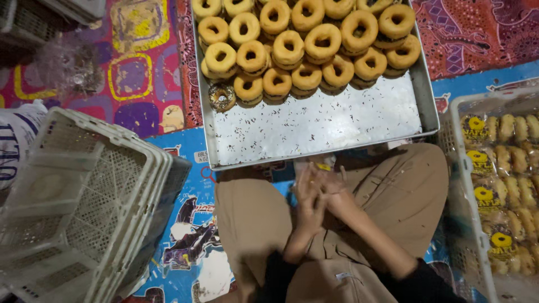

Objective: The person sits on the floor and individually places donuts into small plastic bags. They pick up donuts from a metal tray, insert them into bags, and place the packaged donuts into a white plastic crate.

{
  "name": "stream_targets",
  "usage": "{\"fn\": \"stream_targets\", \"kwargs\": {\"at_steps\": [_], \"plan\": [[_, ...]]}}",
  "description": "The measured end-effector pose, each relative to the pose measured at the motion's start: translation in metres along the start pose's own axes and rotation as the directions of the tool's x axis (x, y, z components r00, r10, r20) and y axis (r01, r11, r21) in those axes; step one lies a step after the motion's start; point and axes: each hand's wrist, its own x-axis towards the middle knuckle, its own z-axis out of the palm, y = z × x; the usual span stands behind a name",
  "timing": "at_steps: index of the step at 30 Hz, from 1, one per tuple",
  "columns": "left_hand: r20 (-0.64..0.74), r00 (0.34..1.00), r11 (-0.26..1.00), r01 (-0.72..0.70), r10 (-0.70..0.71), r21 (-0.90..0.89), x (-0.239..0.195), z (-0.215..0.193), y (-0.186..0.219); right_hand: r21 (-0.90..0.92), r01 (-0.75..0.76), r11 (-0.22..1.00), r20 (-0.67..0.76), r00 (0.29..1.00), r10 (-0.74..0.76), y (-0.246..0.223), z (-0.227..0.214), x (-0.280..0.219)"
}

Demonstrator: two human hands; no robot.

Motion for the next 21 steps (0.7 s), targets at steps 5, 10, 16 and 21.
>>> {"fn": "stream_targets", "kwargs": {"at_steps": [5, 10, 16, 21], "plan": [[0.48, 0.57, -0.359, 0.319, -0.667, -0.877, -0.022, 0.014, -0.045, 0.217, 0.33, 0.919, 0.34, 0.857, -0.388, -0.053, -0.06, -0.035], [0.478, 0.542, -0.56, 0.017, -0.691, -0.829, -0.031, 0.005, -0.107, -0.03, 0.072, 0.997, 0.259, 0.964, -0.062, -0.011, -0.17, 0.058], [0.512, 0.376, -0.562, -0.028, -0.772, -0.827, -0.009, -0.039, -0.066, -0.502, -0.153, 0.851, -0.44, 0.892, -0.099, 0.09, -0.308, 0.262], [0.492, 0.447, -0.573, -0.058, -0.747, -0.818, 0.021, -0.072, -0.014, -0.598, -0.135, 0.79, -0.288, 0.956, -0.054, 0.103, -0.321, 0.289]]}}
